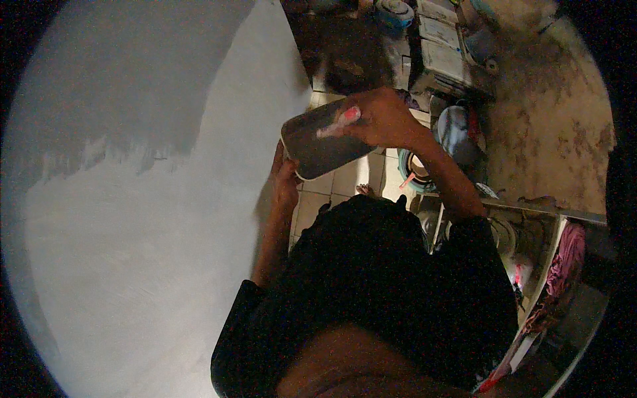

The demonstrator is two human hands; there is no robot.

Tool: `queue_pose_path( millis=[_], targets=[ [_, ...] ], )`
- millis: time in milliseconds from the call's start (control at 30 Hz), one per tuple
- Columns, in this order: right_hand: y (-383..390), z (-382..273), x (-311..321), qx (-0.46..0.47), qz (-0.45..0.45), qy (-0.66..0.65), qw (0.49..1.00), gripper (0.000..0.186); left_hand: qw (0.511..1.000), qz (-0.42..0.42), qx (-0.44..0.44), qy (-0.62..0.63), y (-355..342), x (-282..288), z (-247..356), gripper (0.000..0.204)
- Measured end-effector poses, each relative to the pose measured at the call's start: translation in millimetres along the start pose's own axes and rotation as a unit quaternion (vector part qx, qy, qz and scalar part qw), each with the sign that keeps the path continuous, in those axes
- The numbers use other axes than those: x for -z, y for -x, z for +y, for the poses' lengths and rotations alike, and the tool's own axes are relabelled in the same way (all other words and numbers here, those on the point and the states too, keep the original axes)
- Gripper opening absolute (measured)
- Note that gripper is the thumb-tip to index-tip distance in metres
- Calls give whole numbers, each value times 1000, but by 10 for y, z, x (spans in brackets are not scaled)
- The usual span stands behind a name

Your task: The person paints a wall with a brush, dipping the brush into a container of gray paint held in one hand and applying it to the wall surface with the other.

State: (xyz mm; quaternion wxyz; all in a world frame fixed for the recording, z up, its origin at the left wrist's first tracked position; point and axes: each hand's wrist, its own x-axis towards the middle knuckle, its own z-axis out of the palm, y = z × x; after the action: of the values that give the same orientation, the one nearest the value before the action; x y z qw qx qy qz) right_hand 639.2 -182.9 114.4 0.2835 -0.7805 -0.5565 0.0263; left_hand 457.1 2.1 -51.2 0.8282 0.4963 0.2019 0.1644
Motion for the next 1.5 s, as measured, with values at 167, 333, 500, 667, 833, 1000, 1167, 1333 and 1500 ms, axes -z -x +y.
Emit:
queue_pose_path(
  millis=[167, 333, 500, 667, 833, 1000, 1167, 1333, 1500],
  targets=[
    [57, -41, -96, 0, -25, -105, 994, 22, 999, -3, 30, -14, -27, 23, 30, 83],
    [32, -111, -30, 33, -40, -146, 988, 22, 1000, 10, 16, 14, 38, -66, 69, 82],
    [-168, 45, -257, 4, -26, 20, 999, 24, 999, 25, 30, -25, 97, -56, 88, 85],
    [-247, 182, -382, 4, 35, 66, 997, 26, 997, 41, 47, -54, 168, -168, 177, 89],
    [-165, 248, -442, -9, 19, 92, 995, 22, 995, 1, 56, -88, 308, -299, 312, 86],
    [-79, 260, -486, 70, 60, 115, 989, 20, 995, 28, 30, -91, 328, -268, 120, 84],
    [-56, 142, -198, 79, 37, 104, 991, 23, 997, 46, 0, -61, 304, -365, 202, 83],
    [-28, 146, 34, 36, -97, -72, 992, 28, 998, 47, -16, -24, 186, -164, -20, 79],
    [-19, 224, -12, 55, -171, -143, 973, 26, 995, 88, -6, -36, 183, -216, -82, 73]
  ],
)
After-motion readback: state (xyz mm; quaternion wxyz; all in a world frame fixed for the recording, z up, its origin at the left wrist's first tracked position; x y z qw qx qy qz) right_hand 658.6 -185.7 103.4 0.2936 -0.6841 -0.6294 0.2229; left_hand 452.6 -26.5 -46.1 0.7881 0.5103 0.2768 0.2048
